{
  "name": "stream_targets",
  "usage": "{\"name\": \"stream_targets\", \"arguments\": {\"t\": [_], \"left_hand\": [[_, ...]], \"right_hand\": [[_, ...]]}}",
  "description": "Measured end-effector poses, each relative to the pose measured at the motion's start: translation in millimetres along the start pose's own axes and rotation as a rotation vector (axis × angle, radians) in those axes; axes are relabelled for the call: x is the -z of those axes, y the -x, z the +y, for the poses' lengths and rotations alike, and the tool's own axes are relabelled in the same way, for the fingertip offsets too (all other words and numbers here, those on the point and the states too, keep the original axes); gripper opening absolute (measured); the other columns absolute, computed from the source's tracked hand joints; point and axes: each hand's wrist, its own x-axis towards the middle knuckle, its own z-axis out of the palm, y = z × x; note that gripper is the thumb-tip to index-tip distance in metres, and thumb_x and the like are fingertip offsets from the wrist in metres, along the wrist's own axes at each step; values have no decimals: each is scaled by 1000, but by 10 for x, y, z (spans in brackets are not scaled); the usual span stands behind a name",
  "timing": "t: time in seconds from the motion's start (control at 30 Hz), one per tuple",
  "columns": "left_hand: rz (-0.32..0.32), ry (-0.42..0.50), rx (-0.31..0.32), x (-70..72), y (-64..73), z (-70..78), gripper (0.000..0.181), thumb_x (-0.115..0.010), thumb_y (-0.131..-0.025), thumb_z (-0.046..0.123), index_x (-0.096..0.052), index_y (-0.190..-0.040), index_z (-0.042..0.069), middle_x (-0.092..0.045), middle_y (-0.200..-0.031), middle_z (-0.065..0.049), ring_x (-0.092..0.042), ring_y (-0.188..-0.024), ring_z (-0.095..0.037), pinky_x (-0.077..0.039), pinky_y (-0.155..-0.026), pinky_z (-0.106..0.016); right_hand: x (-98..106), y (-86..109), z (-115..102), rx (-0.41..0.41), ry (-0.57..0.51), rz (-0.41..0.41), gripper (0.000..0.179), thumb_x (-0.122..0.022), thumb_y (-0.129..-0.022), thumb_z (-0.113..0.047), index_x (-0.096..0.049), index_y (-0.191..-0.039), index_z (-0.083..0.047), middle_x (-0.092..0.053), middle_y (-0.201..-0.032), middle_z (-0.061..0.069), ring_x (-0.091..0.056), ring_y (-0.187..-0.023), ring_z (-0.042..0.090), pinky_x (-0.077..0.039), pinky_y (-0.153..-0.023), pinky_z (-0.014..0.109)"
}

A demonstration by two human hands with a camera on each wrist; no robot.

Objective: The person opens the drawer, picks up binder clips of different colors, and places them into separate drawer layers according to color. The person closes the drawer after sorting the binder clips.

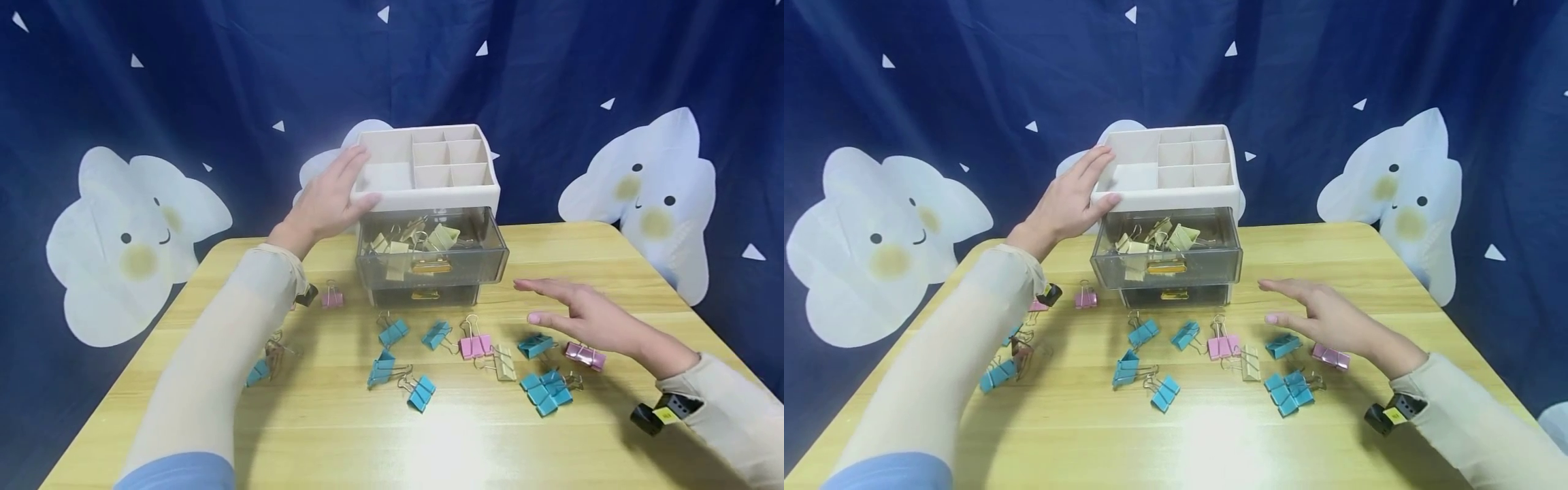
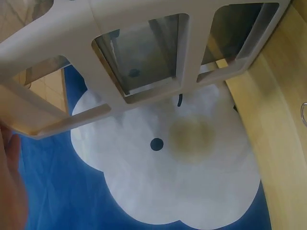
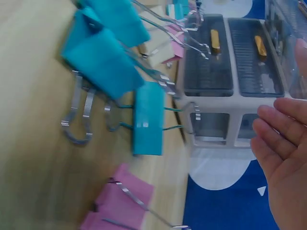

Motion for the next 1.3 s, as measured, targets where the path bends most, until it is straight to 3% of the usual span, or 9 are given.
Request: {"name": "stream_targets", "arguments": {"t": [0.1, 0.2, 0.3, 0.43, 0.7, 0.87, 0.97, 1.13, 1.3], "left_hand": [[-28, 0, 10, 25, 0, 6, 78, -42, -97, 58, -29, -153, 4, -26, -158, -11, -17, -147, -21, -21, -117, -42], [-50, -3, 17, 45, 0, 15, 77, -42, -97, 57, -28, -153, 5, -24, -159, -11, -15, -148, -20, -20, -117, -42], [-61, -5, 22, 51, 0, 17, 76, -42, -97, 56, -29, -153, 6, -24, -159, -9, -14, -148, -20, -21, -117, -42], [-65, -1, 25, 40, -10, 13, 76, -41, -98, 57, -27, -154, 6, -23, -160, -8, -13, -148, -19, -19, -118, -42], [-48, 21, 29, 16, 5, 15, 76, -41, -97, 56, -27, -153, 6, -23, -160, -9, -12, -148, -19, -18, -118, -42], [-17, 34, 11, -9, 4, 6, 76, -42, -97, 56, -30, -152, 4, -25, -158, -10, -15, -147, -20, -18, -118, -39], [2, 41, 1, -24, 4, 1, 77, -42, -97, 56, -31, -151, 3, -27, -158, -12, -17, -147, -20, -19, -118, -39], [9, 49, 0, -31, 7, 1, 77, -42, -97, 56, -32, -150, 2, -27, -157, -13, -18, -147, -21, -18, -118, -38], [11, 63, 10, -39, 6, 3, 76, -43, -97, 54, -31, -151, 2, -26, -158, -13, -17, -147, -21, -17, -118, -38]], "right_hand": [[-51, 50, 3, -9, -12, -31, 57, -66, -94, -31, -47, -146, -14, -53, -142, 7, -49, -128, 31, -40, -102, 48], [-104, 103, -3, -10, -32, -57, 61, -68, -93, -34, -47, -146, -12, -52, -142, 10, -54, -123, 27, -39, -105, 33], [-160, 142, -4, -8, -52, -71, 64, -69, -91, -36, -47, -146, -12, -51, -142, 10, -54, -123, 28, -40, -104, 32], [-235, 171, 2, -20, -88, -86, 66, -71, -89, -37, -47, -145, -11, -51, -143, 9, -48, -129, 33, -42, -100, 49], [-423, 221, 48, -78, -325, -133, 71, -76, -85, -30, -46, -145, -9, -49, -145, 11, -48, -128, 30, -41, -100, 21], [-532, 250, 68, -123, -464, -123, 74, -79, -82, -27, -46, -145, -8, -49, -144, 11, -46, -129, 11, -40, -100, 18], [-590, 272, 43, -90, -394, -45, 73, -81, -79, -28, -49, -143, -10, -52, -142, 7, -49, -125, 7, -41, -99, 17], [-649, 302, -58, 33, -211, 97, 70, -84, -76, -30, -56, -137, -11, -58, -134, 1, -60, -113, 21, -45, -95, 18], [-632, 279, -125, 53, -205, 47, 70, -82, -78, -33, -55, -137, -8, -60, -132, 5, -63, -110, 24, -51, -91, 31]]}}
